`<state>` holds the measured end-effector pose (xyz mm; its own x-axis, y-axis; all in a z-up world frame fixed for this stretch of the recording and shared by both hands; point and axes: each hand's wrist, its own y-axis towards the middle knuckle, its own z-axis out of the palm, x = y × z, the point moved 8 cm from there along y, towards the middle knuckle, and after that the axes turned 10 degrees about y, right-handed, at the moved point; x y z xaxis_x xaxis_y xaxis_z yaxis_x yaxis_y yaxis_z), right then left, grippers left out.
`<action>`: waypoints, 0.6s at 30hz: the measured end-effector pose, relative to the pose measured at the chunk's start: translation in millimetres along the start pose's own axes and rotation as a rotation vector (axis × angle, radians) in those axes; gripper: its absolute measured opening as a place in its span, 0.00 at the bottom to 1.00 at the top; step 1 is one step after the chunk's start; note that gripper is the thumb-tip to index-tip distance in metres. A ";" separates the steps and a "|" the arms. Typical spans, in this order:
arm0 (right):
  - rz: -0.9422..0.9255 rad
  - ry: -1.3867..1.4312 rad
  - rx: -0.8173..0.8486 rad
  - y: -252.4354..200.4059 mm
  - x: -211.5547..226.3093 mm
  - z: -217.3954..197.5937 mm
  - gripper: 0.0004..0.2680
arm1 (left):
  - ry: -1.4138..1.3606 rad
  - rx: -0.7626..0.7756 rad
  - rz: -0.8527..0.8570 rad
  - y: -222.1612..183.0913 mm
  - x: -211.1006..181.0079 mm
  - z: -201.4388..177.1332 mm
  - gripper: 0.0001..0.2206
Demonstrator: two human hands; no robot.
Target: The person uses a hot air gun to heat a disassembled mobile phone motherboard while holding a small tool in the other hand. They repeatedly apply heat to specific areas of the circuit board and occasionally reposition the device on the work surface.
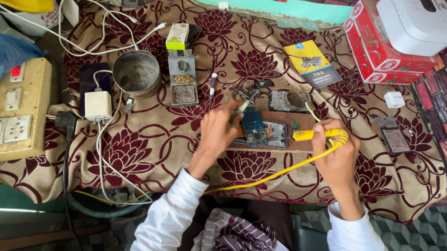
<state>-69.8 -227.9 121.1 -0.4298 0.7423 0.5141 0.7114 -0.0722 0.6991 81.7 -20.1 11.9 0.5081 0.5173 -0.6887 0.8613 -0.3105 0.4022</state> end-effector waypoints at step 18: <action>-0.013 0.007 0.003 -6.3 -2.5 0.2 0.05 | -0.165 0.058 -0.047 8.0 -6.7 -3.3 0.09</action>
<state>-73.1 -229.2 115.3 -0.4433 0.7384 0.5082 0.7069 -0.0606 0.7047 85.2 -23.4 21.7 0.4550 0.3957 -0.7978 0.8800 -0.3371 0.3346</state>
